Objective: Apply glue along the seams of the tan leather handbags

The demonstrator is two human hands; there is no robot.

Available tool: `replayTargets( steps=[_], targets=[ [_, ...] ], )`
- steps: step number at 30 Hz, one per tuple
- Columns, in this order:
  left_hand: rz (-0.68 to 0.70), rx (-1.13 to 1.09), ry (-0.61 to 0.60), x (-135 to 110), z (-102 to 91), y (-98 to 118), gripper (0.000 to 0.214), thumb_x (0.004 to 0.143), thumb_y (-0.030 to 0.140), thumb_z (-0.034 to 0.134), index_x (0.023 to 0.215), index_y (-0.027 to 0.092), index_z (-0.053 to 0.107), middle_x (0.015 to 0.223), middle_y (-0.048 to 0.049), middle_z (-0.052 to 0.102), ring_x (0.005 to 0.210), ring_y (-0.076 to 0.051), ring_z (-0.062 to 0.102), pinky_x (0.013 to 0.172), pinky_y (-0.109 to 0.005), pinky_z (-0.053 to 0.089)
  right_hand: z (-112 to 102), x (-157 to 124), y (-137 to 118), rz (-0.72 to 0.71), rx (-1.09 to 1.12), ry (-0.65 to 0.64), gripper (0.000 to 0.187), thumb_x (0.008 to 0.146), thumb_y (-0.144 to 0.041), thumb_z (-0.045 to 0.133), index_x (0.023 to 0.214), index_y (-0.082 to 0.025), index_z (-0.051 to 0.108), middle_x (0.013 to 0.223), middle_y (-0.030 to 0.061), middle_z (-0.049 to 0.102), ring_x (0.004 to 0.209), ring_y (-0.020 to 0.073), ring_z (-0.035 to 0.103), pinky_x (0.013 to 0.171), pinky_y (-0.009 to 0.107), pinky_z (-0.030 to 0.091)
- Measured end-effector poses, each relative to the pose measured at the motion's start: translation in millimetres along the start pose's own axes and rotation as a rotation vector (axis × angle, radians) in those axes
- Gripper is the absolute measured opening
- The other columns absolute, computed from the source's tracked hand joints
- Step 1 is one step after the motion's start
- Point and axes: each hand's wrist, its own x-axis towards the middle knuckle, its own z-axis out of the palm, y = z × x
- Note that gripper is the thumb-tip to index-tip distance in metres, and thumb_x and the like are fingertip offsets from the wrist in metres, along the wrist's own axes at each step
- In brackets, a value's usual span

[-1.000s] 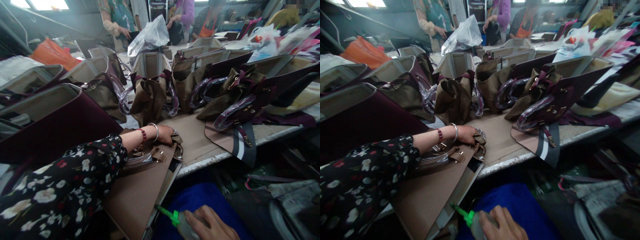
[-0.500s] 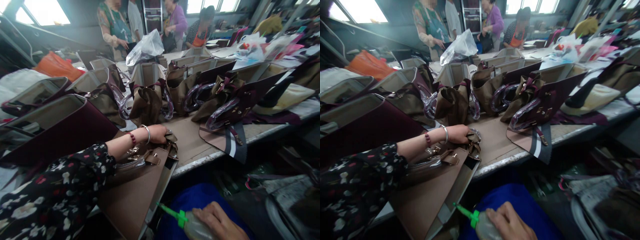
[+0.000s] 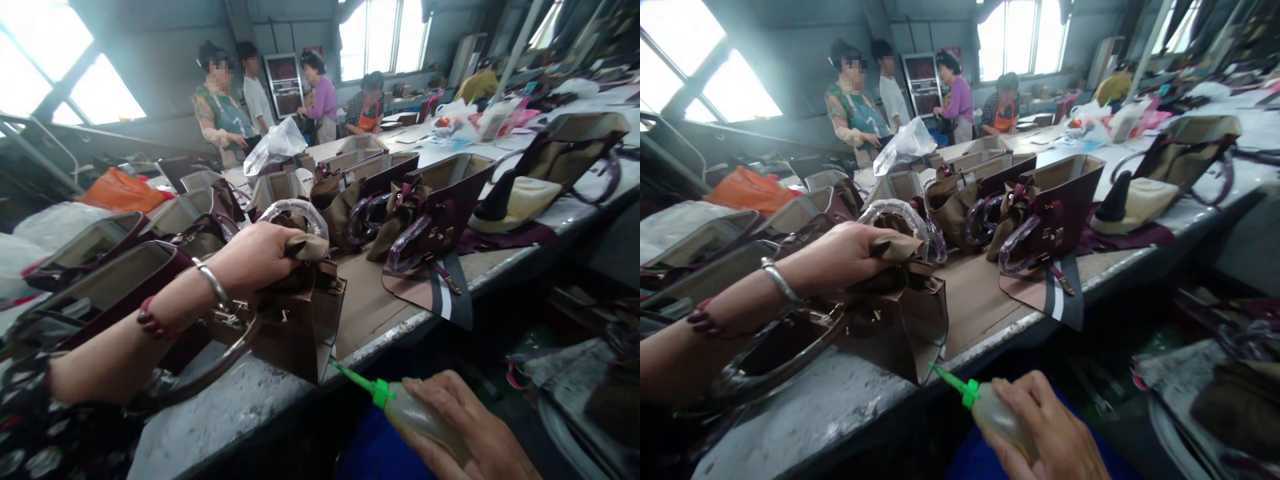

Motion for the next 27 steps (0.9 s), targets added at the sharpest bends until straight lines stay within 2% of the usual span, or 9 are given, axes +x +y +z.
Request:
replayTargets(
  steps=[3,7,14,19,24,27],
  targets=[
    [0.008,0.065,0.082,-2,11.5,-2,0.025,0.073,0.022,0.047,0.09,0.023,0.065,0.074,0.0012,0.064,0.074,-0.017,0.06,0.063,-0.024,0.037,10,-2,9,0.028,-0.029,0.01,0.026,0.094,-0.036,0.047,0.114,-0.021,0.054,0.086,0.0035,0.056,0.072,0.0121,0.064,0.062,0.019,0.056],
    [0.049,-0.006,0.147,-6,20.5,-7,0.023,0.073,0.026,0.043,0.085,0.023,0.062,0.072,-0.0011,0.062,0.069,-0.019,0.059,0.06,-0.027,0.034,26,1,21,0.064,-0.078,-0.043,0.028,0.092,-0.034,0.048,0.116,-0.02,0.051,0.088,0.0048,0.054,0.074,0.0161,0.062,0.063,0.028,0.056],
    [0.079,-0.034,0.188,-15,23.2,-6,0.013,0.07,0.028,0.04,0.069,0.021,0.051,0.064,-0.0012,0.055,0.059,-0.017,0.05,0.056,-0.028,0.028,47,31,35,-0.001,-0.226,-0.062,0.032,0.083,-0.021,0.059,0.114,-0.02,0.051,0.092,0.0076,0.052,0.081,0.023,0.058,0.066,0.036,0.056],
    [0.078,-0.067,0.176,-16,27.7,-9,0.012,0.071,0.028,0.04,0.07,0.021,0.049,0.066,-0.001,0.054,0.059,-0.015,0.047,0.058,-0.028,0.029,48,40,38,-0.045,-0.267,-0.124,0.03,0.08,-0.018,0.06,0.11,-0.019,0.053,0.09,0.0072,0.052,0.079,0.0226,0.057,0.062,0.033,0.055],
    [0.086,-0.061,0.199,-16,30.3,-11,0.008,0.069,0.024,0.039,0.068,0.02,0.046,0.065,-0.0009,0.052,0.058,-0.015,0.046,0.057,-0.028,0.029,43,46,41,-0.108,-0.337,-0.061,0.027,0.086,-0.022,0.054,0.113,-0.018,0.053,0.087,0.0066,0.052,0.077,0.022,0.056,0.064,0.033,0.052],
    [0.085,-0.064,0.182,-14,30.1,-11,0.011,0.071,0.026,0.038,0.069,0.02,0.047,0.065,-0.0007,0.052,0.059,-0.015,0.046,0.058,-0.027,0.029,44,49,43,-0.151,-0.363,-0.093,0.023,0.087,-0.02,0.049,0.109,-0.018,0.055,0.088,0.0078,0.053,0.079,0.0232,0.056,0.064,0.033,0.051]
  ],
)
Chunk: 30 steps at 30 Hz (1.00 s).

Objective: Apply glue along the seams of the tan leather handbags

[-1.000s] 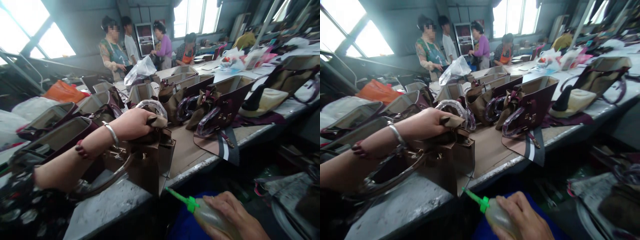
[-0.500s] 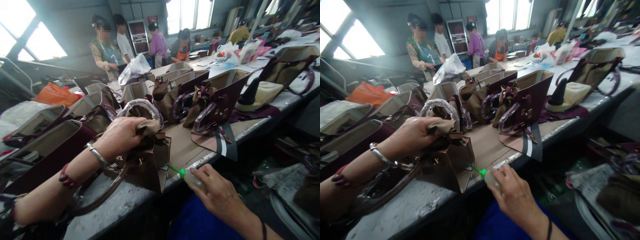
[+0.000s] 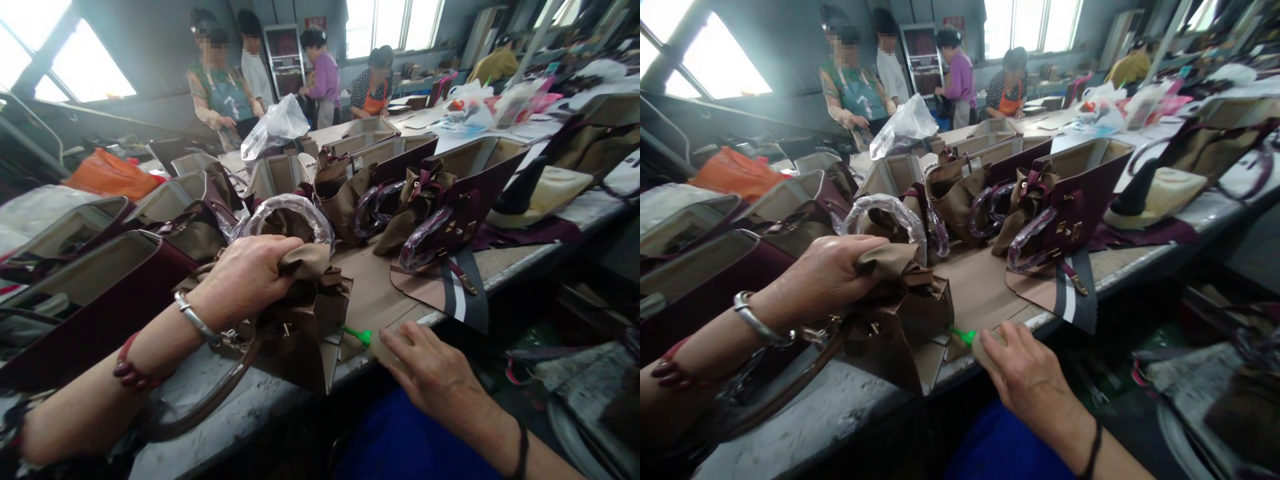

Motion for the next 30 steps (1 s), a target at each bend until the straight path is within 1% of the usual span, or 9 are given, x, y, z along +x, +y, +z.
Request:
replayTargets(
  steps=[2,4,7,9,14,19,25,28,30],
  targets=[
    [-0.005,0.007,-0.013,1,-0.5,-1,0.013,0.071,0.027,0.038,0.07,0.02,0.049,0.066,-0.0008,0.054,0.06,-0.015,0.048,0.058,-0.026,0.03,0,2,0,-0.017,0.002,-0.006,0.022,0.089,-0.021,0.044,0.108,-0.018,0.055,0.088,0.0085,0.053,0.079,0.0229,0.055,0.063,0.032,0.05],
    [0.001,0.02,-0.011,2,-0.7,-2,0.013,0.07,0.026,0.039,0.071,0.02,0.05,0.067,-0.0008,0.055,0.062,-0.016,0.05,0.059,-0.026,0.03,-2,3,2,-0.025,0.002,0.021,0.023,0.091,-0.022,0.042,0.11,-0.017,0.054,0.087,0.0082,0.053,0.077,0.0217,0.054,0.062,0.031,0.049],
    [0.029,0.033,0.003,4,0.6,-3,0.012,0.069,0.024,0.039,0.071,0.02,0.051,0.067,-0.0007,0.055,0.062,-0.015,0.049,0.058,-0.026,0.03,-5,5,5,-0.043,-0.015,0.062,0.024,0.092,-0.02,0.045,0.114,-0.015,0.053,0.086,0.0074,0.053,0.077,0.0209,0.054,0.068,0.032,0.048],
    [0.045,0.027,0.009,6,2.4,-4,0.012,0.07,0.025,0.039,0.071,0.02,0.05,0.067,-0.0007,0.055,0.062,-0.015,0.05,0.057,-0.026,0.03,-4,5,7,-0.055,-0.02,0.054,0.024,0.091,-0.019,0.046,0.114,-0.015,0.054,0.086,0.0073,0.053,0.078,0.0209,0.053,0.069,0.032,0.048],
    [0.085,0.027,0.028,11,5.5,-5,0.012,0.073,0.024,0.039,0.072,0.02,0.05,0.072,-0.002,0.06,0.067,-0.017,0.055,0.06,-0.027,0.032,0,2,7,-0.092,0.0,0.028,0.021,0.093,-0.02,0.043,0.109,-0.016,0.057,0.086,0.0073,0.054,0.075,0.0204,0.053,0.063,0.03,0.047],
    [0.083,0.052,0.012,17,6.4,-4,0.006,0.073,0.02,0.044,0.071,0.02,0.049,0.073,-0.0009,0.061,0.07,-0.017,0.056,0.06,-0.027,0.032,-2,4,11,-0.09,-0.016,0.082,0.024,0.091,-0.016,0.046,0.113,-0.015,0.056,0.088,0.0077,0.055,0.081,0.0201,0.054,0.072,0.032,0.047],
    [0.075,0.1,-0.036,20,6.0,1,0.008,0.075,0.019,0.046,0.076,0.02,0.054,0.078,-0.0022,0.062,0.076,-0.019,0.059,0.064,-0.028,0.036,2,2,11,-0.116,-0.016,0.033,0.027,0.093,-0.019,0.038,0.11,-0.017,0.058,0.088,0.0084,0.056,0.077,0.0199,0.055,0.063,0.029,0.049],
    [0.077,0.111,-0.033,19,4.9,1,0.008,0.075,0.017,0.047,0.076,0.019,0.055,0.077,-0.002,0.062,0.074,-0.019,0.059,0.063,-0.027,0.037,1,2,10,-0.104,-0.024,0.046,0.026,0.092,-0.018,0.039,0.111,-0.015,0.057,0.089,0.0095,0.056,0.079,0.0204,0.056,0.066,0.03,0.051],
    [0.099,0.119,-0.006,15,5.1,0,0.01,0.074,0.016,0.047,0.076,0.019,0.056,0.076,-0.0016,0.061,0.072,-0.017,0.058,0.062,-0.026,0.037,0,2,10,-0.095,-0.029,0.04,0.025,0.091,-0.017,0.042,0.112,-0.015,0.056,0.089,0.0094,0.056,0.078,0.0209,0.056,0.068,0.032,0.052]
  ],
)
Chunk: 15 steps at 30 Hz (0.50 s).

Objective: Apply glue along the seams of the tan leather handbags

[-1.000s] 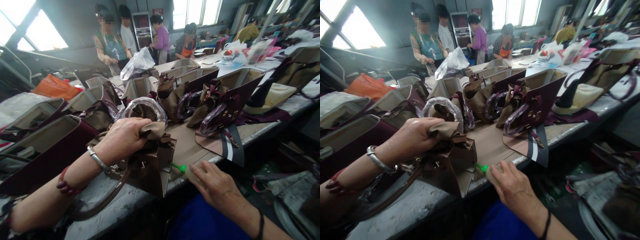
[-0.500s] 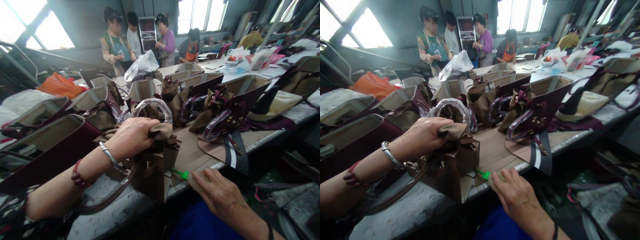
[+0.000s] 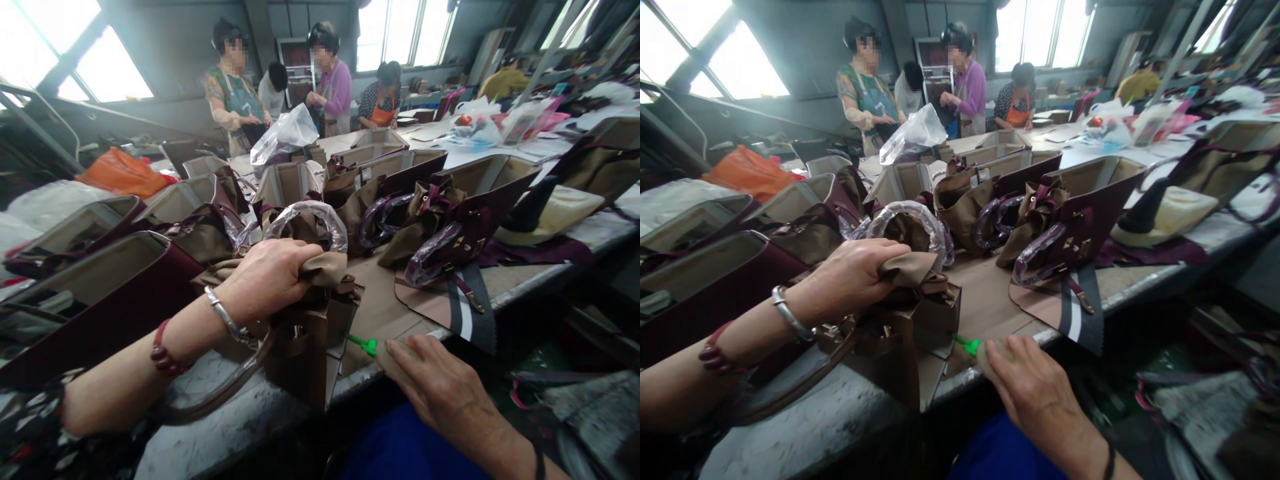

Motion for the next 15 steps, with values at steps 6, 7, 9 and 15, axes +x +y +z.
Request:
replayTargets(
  steps=[6,7,9,15],
  targets=[
    [0.119,-0.029,0.144,-29,2.4,0,0.015,0.073,0.011,0.042,0.077,0.017,0.056,0.073,-0.002,0.059,0.068,-0.017,0.054,0.061,-0.026,0.038,-2,-5,-5,0.09,0.069,-0.11,0.023,0.089,-0.024,0.046,0.11,-0.018,0.056,0.09,0.0089,0.055,0.081,0.0223,0.057,0.064,0.032,0.054],
    [0.127,-0.042,0.157,-35,2.1,1,0.018,0.074,0.009,0.041,0.078,0.017,0.056,0.075,-0.0025,0.06,0.07,-0.017,0.055,0.062,-0.027,0.039,-3,-6,-6,0.101,0.075,-0.102,0.023,0.089,-0.024,0.046,0.11,-0.018,0.056,0.09,0.0089,0.054,0.081,0.0221,0.057,0.064,0.031,0.054],
    [0.133,-0.052,0.176,-46,1.2,2,0.022,0.075,0.006,0.037,0.08,0.017,0.056,0.081,-0.0036,0.062,0.074,-0.018,0.055,0.065,-0.028,0.04,-5,-6,-7,0.094,0.073,-0.076,0.022,0.09,-0.023,0.047,0.11,-0.017,0.055,0.09,0.0092,0.054,0.081,0.0221,0.057,0.064,0.032,0.053],
    [0.126,-0.054,0.195,-59,0.8,3,0.022,0.075,0.008,0.036,0.079,0.018,0.054,0.086,-0.0036,0.063,0.075,-0.018,0.056,0.067,-0.029,0.04,-12,-4,-8,0.028,0.054,0.021,0.022,0.091,-0.018,0.049,0.112,-0.014,0.056,0.088,0.0085,0.056,0.082,0.0204,0.055,0.072,0.032,0.049]
  ],
)
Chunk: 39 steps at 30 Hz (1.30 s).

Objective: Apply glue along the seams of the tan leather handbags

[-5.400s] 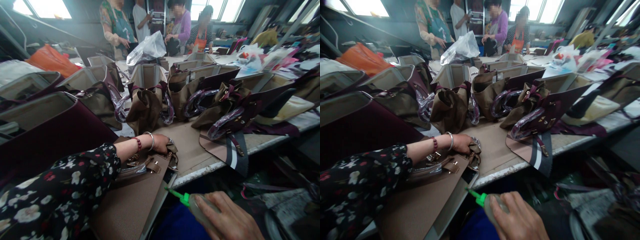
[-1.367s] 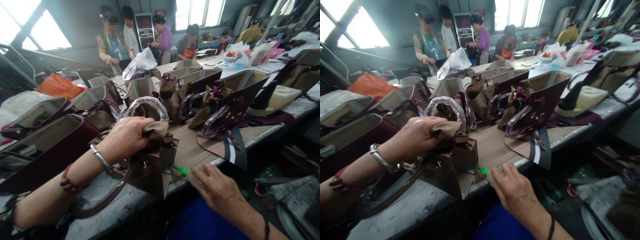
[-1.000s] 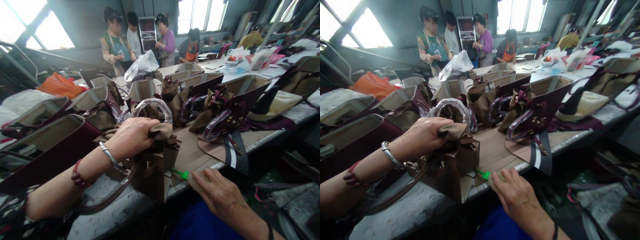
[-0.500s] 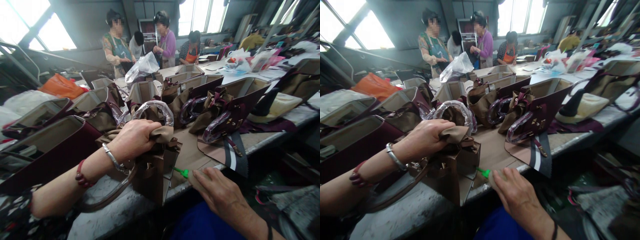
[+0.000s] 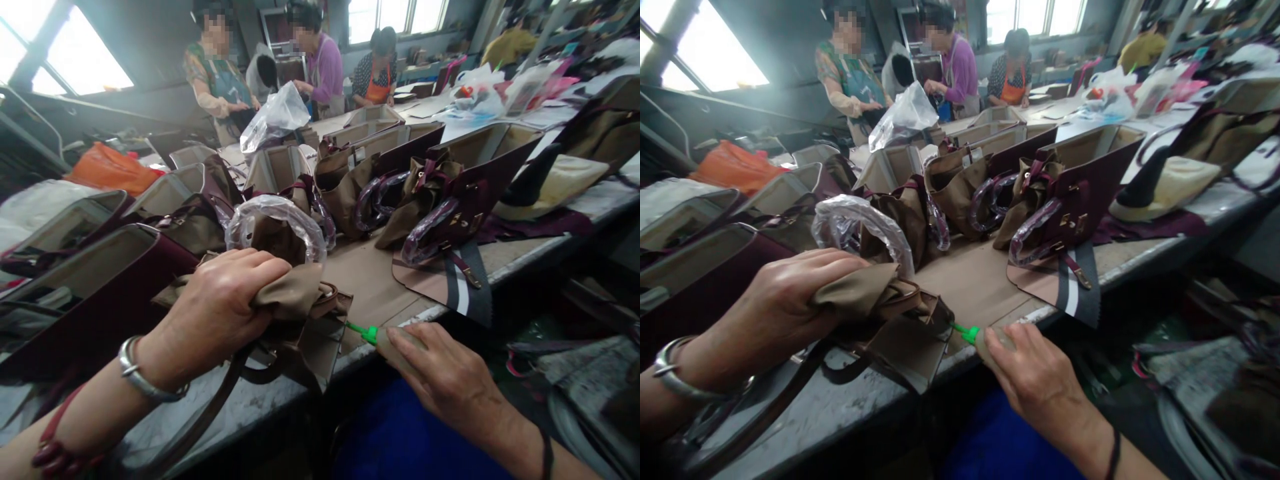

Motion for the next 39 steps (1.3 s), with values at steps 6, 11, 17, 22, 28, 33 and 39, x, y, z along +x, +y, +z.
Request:
replayTargets(
  steps=[6,11,17,22,28,33,39],
  targets=[
    [-0.008,0.0,-0.019,1,0.8,4,0.023,0.075,0.007,0.036,0.079,0.018,0.055,0.085,-0.0036,0.063,0.075,-0.018,0.056,0.066,-0.03,0.04,4,0,0,0.008,-0.06,-0.02,0.021,0.091,-0.018,0.047,0.109,-0.016,0.058,0.088,0.0085,0.056,0.079,0.0204,0.055,0.069,0.031,0.048],
    [-0.012,0.023,-0.032,-2,-1.0,6,0.022,0.076,0.006,0.036,0.079,0.018,0.055,0.089,-0.0051,0.064,0.078,-0.019,0.056,0.069,-0.031,0.041,10,-6,-5,0.04,-0.048,-0.058,0.024,0.089,-0.021,0.045,0.109,-0.017,0.057,0.089,0.0098,0.056,0.079,0.0215,0.056,0.064,0.029,0.049],
    [-0.004,-0.007,-0.006,-12,-2.1,7,0.02,0.077,0.008,0.038,0.083,0.019,0.054,0.089,-0.0035,0.063,0.078,-0.018,0.055,0.068,-0.031,0.041,4,-11,-14,0.105,0.083,-0.139,0.018,0.085,-0.021,0.052,0.104,-0.019,0.054,0.088,0.0073,0.053,0.075,0.0208,0.056,0.06,0.029,0.053],
    [0.024,0.003,0.027,-16,-3.6,11,0.026,0.076,0.004,0.036,0.086,0.019,0.055,0.088,-0.0029,0.063,0.079,-0.018,0.055,0.07,-0.03,0.042,5,-7,-13,0.094,0.082,-0.126,0.02,0.084,-0.018,0.051,0.104,-0.019,0.054,0.088,0.0079,0.053,0.075,0.0217,0.057,0.059,0.031,0.054],
    [0.004,-0.042,0.017,-17,-3.2,11,0.026,0.077,0.005,0.037,0.087,0.02,0.055,0.09,-0.0022,0.063,0.081,-0.018,0.055,0.072,-0.03,0.042,6,-8,-9,0.066,0.019,-0.096,0.021,0.085,-0.017,0.048,0.104,-0.019,0.057,0.087,0.0084,0.056,0.075,0.0216,0.058,0.06,0.03,0.053],
    [-0.005,-0.042,0.018,-17,-1.5,11,0.026,0.076,0.004,0.038,0.086,0.02,0.056,0.089,-0.0013,0.063,0.08,-0.017,0.055,0.071,-0.03,0.041,5,-6,-8,0.074,0.001,-0.035,0.022,0.088,-0.017,0.039,0.103,-0.018,0.056,0.087,0.0098,0.056,0.074,0.022,0.059,0.058,0.031,0.055],
    [-0.014,-0.042,0.012,-19,-2.2,10,0.028,0.073,0.003,0.037,0.086,0.02,0.055,0.09,-0.002,0.064,0.082,-0.018,0.055,0.072,-0.031,0.041,11,-13,-13,0.134,0.134,-0.133,0.022,0.084,-0.019,0.052,0.106,-0.02,0.052,0.093,0.0087,0.054,0.077,0.0215,0.059,0.062,0.033,0.056]
  ],
)
